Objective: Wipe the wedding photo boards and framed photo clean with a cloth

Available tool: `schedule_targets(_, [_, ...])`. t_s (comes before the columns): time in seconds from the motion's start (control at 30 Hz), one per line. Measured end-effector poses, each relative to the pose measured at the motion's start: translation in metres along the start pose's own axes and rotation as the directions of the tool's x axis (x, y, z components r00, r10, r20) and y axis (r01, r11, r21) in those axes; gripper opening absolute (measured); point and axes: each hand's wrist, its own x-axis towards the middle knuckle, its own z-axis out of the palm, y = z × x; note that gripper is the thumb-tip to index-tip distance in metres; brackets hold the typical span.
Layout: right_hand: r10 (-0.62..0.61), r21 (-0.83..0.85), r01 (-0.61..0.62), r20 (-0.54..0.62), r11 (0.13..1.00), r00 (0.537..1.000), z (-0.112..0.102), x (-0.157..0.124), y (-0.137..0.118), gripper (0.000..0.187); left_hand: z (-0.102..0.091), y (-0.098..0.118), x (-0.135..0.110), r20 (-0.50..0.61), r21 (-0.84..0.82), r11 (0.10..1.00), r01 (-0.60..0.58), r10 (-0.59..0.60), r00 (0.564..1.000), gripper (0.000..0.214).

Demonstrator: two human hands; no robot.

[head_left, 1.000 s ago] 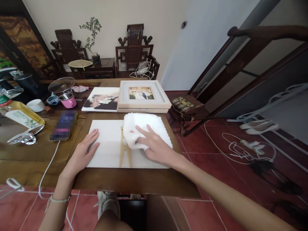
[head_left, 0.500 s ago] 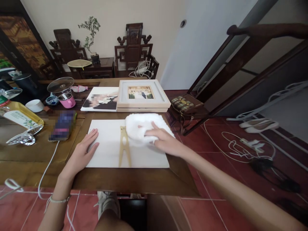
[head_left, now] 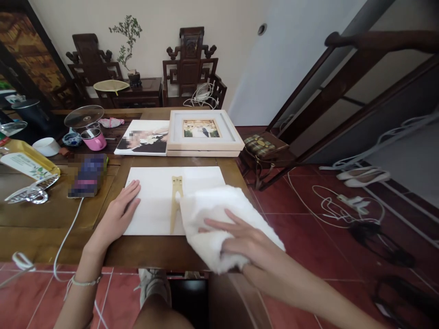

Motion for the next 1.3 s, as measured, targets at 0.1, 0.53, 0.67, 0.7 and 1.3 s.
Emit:
schedule_targets(0.1, [0.037,0.038,-0.04,0.059,0.999,0.998,-0.005,-0.009,-0.009,0.051,0.0,0.0,0.0,0.002,0.004,1.0,-0.01,0.01,1.0,0.049])
schedule_targets(0.53, [0.086,-0.006,-0.089,-0.186,0.996,0.979,0.014,0.107,0.038,0.056,0.001,-0.001,0.0,0.0,0.003,1.0,-0.028,0.028,1.0,0.048])
schedule_targets(0.67, [-0.011,-0.074,0.0,-0.143,0.997,0.99,0.023,0.09,0.019,0.058,0.001,-0.001,-0.001,0.002,0.005,1.0,-0.018,0.018,1.0,0.048])
schedule_targets(0.7, [-0.03,-0.075,0.02,-0.129,0.997,0.991,0.025,0.082,0.012,0.059,0.001,-0.002,-0.001,0.001,0.007,1.0,-0.015,0.015,1.0,0.049])
schedule_targets(1.3, [-0.024,-0.194,0.028,0.024,0.981,0.999,0.013,0.111,0.012,0.062,0.002,-0.005,-0.002,0.002,0.0,1.0,-0.016,0.016,1.0,0.049])
